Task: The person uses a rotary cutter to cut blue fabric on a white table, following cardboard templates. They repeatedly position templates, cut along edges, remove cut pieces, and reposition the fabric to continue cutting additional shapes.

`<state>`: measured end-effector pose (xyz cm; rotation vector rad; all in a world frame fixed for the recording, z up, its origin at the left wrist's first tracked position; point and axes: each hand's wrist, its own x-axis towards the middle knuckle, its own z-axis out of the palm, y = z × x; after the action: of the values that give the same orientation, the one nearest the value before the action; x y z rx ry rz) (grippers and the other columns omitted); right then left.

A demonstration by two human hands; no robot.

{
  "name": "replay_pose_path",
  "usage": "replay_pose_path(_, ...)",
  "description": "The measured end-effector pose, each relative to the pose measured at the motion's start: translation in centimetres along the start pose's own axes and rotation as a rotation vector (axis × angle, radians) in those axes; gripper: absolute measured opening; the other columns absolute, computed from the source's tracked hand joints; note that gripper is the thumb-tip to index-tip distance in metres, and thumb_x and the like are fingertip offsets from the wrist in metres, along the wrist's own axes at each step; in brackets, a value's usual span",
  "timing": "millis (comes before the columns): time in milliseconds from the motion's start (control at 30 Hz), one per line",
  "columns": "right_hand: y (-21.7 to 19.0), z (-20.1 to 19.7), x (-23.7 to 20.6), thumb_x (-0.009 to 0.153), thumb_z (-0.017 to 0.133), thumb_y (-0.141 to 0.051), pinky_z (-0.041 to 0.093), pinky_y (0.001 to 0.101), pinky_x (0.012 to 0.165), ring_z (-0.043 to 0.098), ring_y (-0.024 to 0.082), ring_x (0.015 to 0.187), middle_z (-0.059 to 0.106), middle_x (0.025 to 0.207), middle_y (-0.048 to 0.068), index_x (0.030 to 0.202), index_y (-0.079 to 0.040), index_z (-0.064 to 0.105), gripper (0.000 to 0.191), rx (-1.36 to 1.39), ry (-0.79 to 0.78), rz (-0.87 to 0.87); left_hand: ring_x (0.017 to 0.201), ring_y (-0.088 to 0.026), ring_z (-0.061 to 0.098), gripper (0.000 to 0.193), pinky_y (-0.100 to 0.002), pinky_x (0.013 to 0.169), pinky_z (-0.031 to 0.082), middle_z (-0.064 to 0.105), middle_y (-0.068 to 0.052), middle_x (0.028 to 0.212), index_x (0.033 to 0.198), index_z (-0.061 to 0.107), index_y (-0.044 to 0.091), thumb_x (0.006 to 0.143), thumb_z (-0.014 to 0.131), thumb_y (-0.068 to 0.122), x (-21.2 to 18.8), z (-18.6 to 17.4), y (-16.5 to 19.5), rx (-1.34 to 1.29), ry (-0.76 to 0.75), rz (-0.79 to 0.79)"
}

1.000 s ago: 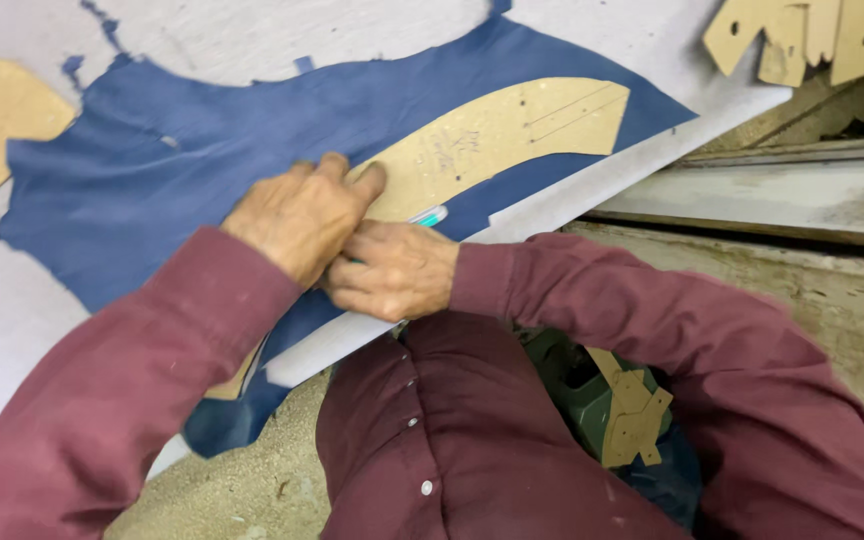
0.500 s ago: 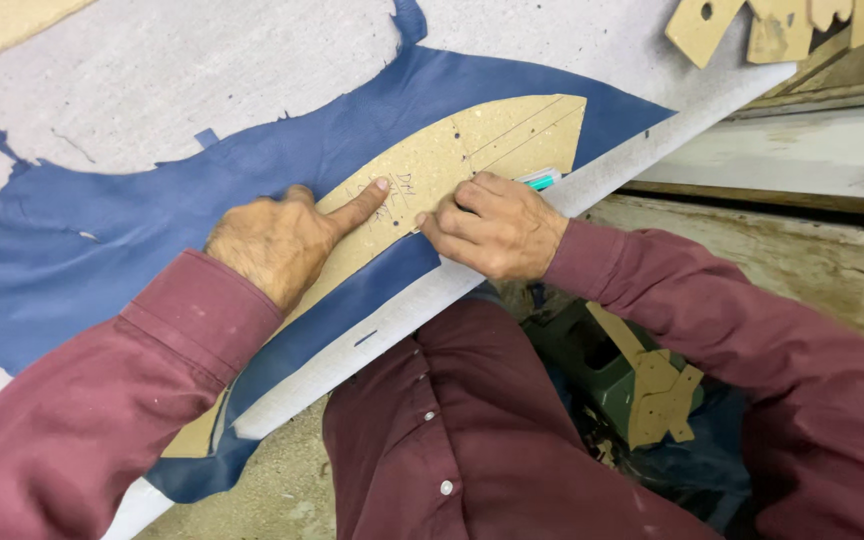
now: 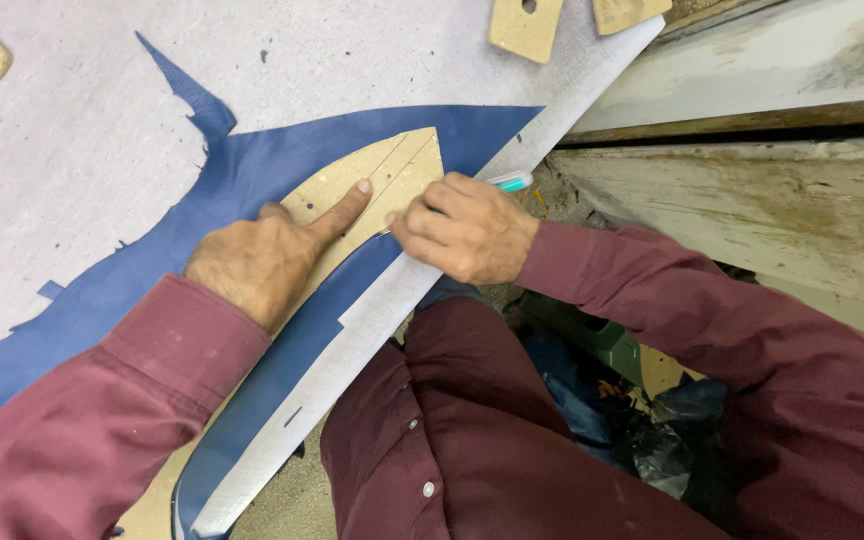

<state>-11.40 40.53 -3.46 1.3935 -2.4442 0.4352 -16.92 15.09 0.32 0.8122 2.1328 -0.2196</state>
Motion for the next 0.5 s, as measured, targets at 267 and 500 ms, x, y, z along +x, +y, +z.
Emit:
replay_pose_path(267, 0.1, -5.2, -4.7, 0.092, 0.07, 0.002, 0.053, 0.0339, 0.068, 0.062, 0.021, 0.079, 0.065, 0.091, 0.008, 0.116, 0.005, 0.072, 0.025, -0.042, -0.064, 0.409, 0.08, -0.035, 0.075, 0.099, -0.043, 0.058, 0.064, 0.061, -0.019, 0.103, 0.163, 0.0, 0.05, 0.097, 0.057, 0.004, -1.0, -2.3, 0.7, -0.013, 0.004, -0.019)
replay_pose_path(500, -3.0, -2.4, -0.5, 0.097, 0.075, -0.005, 0.056, 0.0358, 0.066, 0.07, 0.026, 0.076, 0.07, 0.097, 0.016, 0.118, 0.002, 0.071, 0.022, 0.19, 0.274, 0.954, 0.081, -0.028, 0.071, 0.052, -0.038, 0.052, 0.061, 0.063, -0.016, 0.104, 0.145, 0.04, 0.015, 0.098, 0.06, 0.008, 1.1, 0.1, 4.6, 0.071, 0.524, -0.008)
